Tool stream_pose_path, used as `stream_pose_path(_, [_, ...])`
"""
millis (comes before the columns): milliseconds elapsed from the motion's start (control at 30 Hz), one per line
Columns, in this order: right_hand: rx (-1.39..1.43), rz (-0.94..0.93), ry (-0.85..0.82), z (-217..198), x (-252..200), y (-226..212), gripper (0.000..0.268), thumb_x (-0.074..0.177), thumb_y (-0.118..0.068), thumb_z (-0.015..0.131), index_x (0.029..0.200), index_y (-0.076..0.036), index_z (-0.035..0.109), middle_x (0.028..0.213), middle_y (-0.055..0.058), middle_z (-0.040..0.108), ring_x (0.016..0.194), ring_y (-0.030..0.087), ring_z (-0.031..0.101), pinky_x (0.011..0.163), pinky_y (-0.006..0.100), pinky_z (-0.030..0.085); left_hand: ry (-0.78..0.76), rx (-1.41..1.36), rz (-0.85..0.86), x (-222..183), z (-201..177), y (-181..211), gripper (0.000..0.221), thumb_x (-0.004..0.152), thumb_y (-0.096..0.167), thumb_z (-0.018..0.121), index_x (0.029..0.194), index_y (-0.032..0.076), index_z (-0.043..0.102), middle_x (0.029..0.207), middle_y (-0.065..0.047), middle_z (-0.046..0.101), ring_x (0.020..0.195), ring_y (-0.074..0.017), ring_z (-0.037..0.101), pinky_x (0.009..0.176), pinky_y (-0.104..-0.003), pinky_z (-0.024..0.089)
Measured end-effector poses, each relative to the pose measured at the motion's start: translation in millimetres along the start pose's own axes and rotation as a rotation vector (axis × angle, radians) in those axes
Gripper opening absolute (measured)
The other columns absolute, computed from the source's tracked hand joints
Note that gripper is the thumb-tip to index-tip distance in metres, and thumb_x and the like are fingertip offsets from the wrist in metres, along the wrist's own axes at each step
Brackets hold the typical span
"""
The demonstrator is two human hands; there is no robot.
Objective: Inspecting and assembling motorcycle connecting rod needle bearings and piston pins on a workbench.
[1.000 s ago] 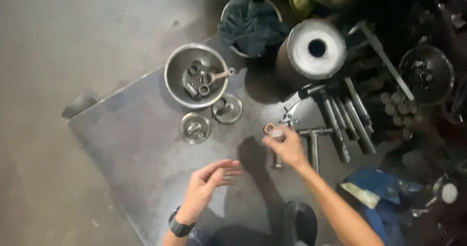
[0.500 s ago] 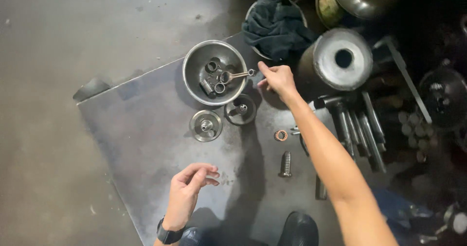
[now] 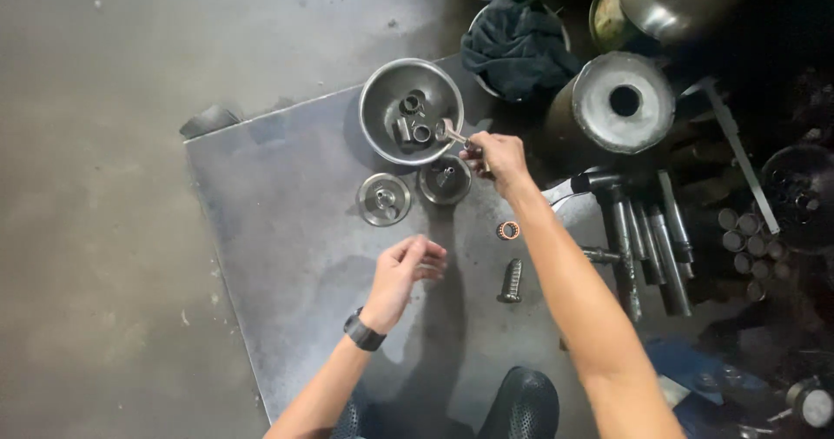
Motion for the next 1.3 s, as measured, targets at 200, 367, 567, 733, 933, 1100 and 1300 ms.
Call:
stream_pose_path(200, [0.212,0.137,0.033,9.1,9.1,40.5,0.02,0.087,-0.016,0.066,0.088,0.002,0.076,0.079,0.01,0.076,0.053,0.011,0.061,0.044,0.025,0.045,-0.002,-0.023,-0.01,-14.6,-17.2,-1.4,0.033,0.101,0.027,0.056,0.105,-0.003,0.07,0.103,-0.012,0.074,0.089,-0.0207,0.072,0.081,-0.037,0.062])
stream_pose_path(367, [0.519,0.068,-0.232,32.4,-61.8,24.3,0.03,0.096,-0.016,0.065,0.118,0.003,0.064,0.093,0.014,0.073,0.058,0.011,0.062,0.052,0.024,0.049,0.12,-0.191,0.058,-7.6,-27.0,11.1,0.038,0.097,0.028,0.059,0.126,0.002,0.061,0.117,-0.011,0.071,0.105,-0.0223,0.071,0.089,-0.041,0.06])
stream_pose_path(567, [0.141,0.195,-0.432,40.5,-203.1,-8.3,0.04,0.088,-0.013,0.06,0.126,-0.003,0.066,0.098,0.009,0.079,0.057,0.016,0.068,0.047,0.026,0.049,0.208,-0.725,0.014,14.3,-17.6,21.2,0.046,0.095,0.039,0.056,0.129,0.009,0.055,0.116,-0.007,0.072,0.094,-0.0224,0.069,0.078,-0.04,0.061])
stream_pose_path(733, [-0.105,0.035,-0.079,-46.6,-144.0,25.1,0.025,0.091,-0.015,0.065,0.108,0.0,0.077,0.081,0.009,0.075,0.058,0.012,0.065,0.051,0.027,0.051,0.161,-0.497,0.09,8.3,-51.4,7.8,0.05,0.107,0.041,0.059,0.143,0.007,0.052,0.099,-0.005,0.063,0.071,-0.0122,0.048,0.056,-0.028,0.039])
stream_pose_path(933, [-0.618,-0.346,0.127,-29.9,-68.1,-65.9,0.026,0.092,-0.026,0.075,0.097,-0.001,0.081,0.068,0.013,0.068,0.058,0.018,0.063,0.057,0.033,0.047,0.155,-0.51,0.073,12.4,-42.4,24.4,0.056,0.1,0.039,0.049,0.146,0.008,0.049,0.102,-0.005,0.058,0.075,-0.0118,0.055,0.055,-0.027,0.045])
stream_pose_path(1100, [-1.228,-0.713,-0.029,61.3,11.6,-70.5,0.027,0.079,-0.028,0.08,0.096,-0.007,0.081,0.072,0.02,0.072,0.068,0.039,0.07,0.058,0.049,0.053,0.153,-0.452,0.058,30.4,-47.5,15.4,0.053,0.106,0.038,0.049,0.145,0.003,0.045,0.113,-0.009,0.059,0.081,-0.0132,0.06,0.05,-0.028,0.051])
stream_pose_path(1300, [-1.577,-0.521,-0.261,119.3,87.8,-10.7,0.021,0.081,-0.022,0.075,0.093,-0.005,0.074,0.085,0.016,0.075,0.082,0.035,0.074,0.071,0.045,0.058,0.134,-0.478,0.112,28.9,-81.9,15.5,0.056,0.103,0.032,0.057,0.147,0.002,0.04,0.122,-0.018,0.062,0.082,-0.0185,0.067,0.048,-0.027,0.054])
Point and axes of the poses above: each hand's wrist, its own x-axis towards the middle knuckle, its own z-axis out of the palm, y = z × x, the point moved 5 cm from there along x, towards the middle knuckle
